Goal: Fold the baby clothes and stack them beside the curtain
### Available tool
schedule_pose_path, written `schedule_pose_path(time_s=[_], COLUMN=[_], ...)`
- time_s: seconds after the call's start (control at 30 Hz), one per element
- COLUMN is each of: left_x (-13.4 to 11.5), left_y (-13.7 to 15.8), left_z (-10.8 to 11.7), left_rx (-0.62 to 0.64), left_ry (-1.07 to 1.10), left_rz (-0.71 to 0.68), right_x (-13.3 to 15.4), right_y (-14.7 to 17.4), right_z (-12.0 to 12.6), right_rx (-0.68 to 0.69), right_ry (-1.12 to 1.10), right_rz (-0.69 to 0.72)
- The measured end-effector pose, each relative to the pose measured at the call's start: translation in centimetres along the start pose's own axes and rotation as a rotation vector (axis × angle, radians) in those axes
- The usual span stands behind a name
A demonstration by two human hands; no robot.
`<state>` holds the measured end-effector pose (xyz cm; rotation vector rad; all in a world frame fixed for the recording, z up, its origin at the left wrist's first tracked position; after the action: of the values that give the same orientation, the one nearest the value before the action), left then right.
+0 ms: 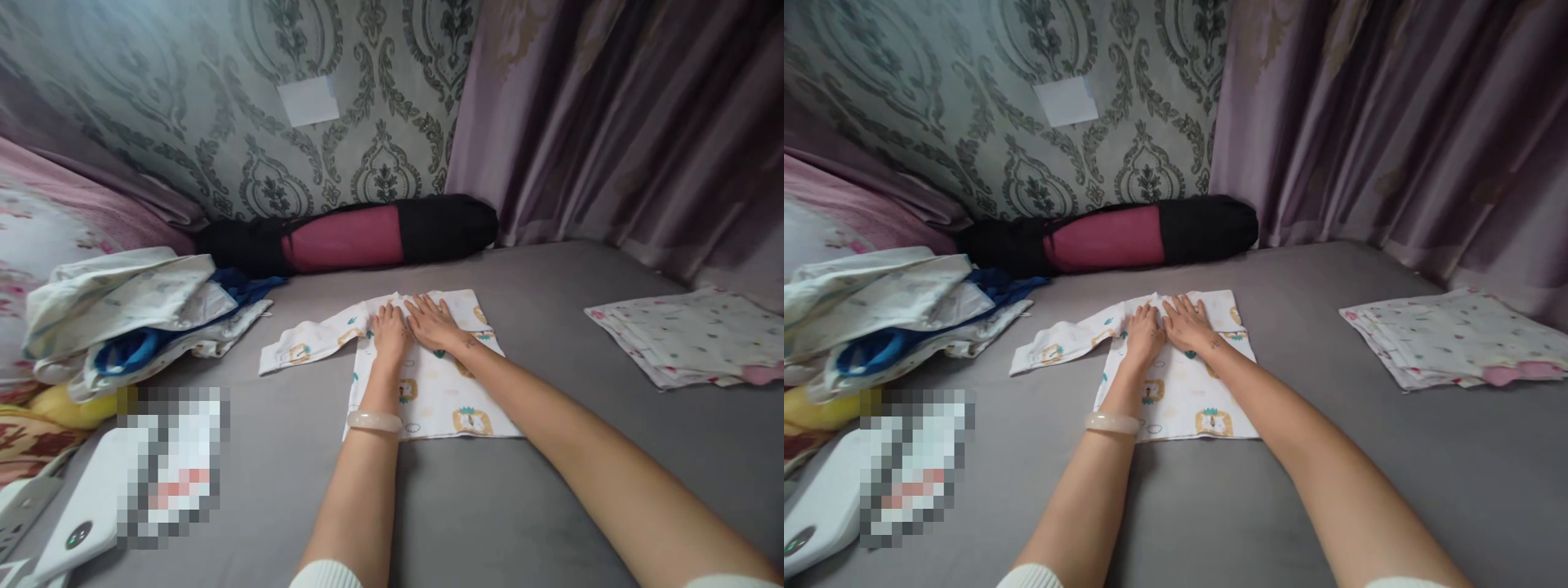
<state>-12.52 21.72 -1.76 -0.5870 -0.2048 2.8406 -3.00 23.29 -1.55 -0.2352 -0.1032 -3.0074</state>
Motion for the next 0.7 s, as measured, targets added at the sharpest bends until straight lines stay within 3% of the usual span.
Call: schedule_pose_path(time_s=[0.17, 0.4, 0.7], left_x=[0.8, 2.5, 5.5], left_y=[-0.5, -0.6, -0.3], left_z=[1.0, 4.1, 4.8], left_rx=[-0.113, -0.363, -0.686], left_ry=[0.177, 0.496, 0.776], left_rz=[0.069, 0.266, 0.251], right_x=[0.3, 4.7, 5.7], right_y=[-0.1, -0.2, -1.1], right_z=[0.2, 0.2, -0.5], right_rx=[0.016, 0.03, 0.063], right_ry=[-0.006, -0.017, -0.085], right_rz=[-0.008, 0.115, 0.079])
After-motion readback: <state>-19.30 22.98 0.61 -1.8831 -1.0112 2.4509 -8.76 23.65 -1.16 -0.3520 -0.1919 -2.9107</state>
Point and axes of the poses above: each hand's wrist, its own y-axis away from the middle knuckle, its own z-axis out of the back of the hand, x = y × z, the point moved 6 cm from there along -y, towards the middle knuckle, and after that the axes turned 14 degrees about -z, right-handed, at the moved point
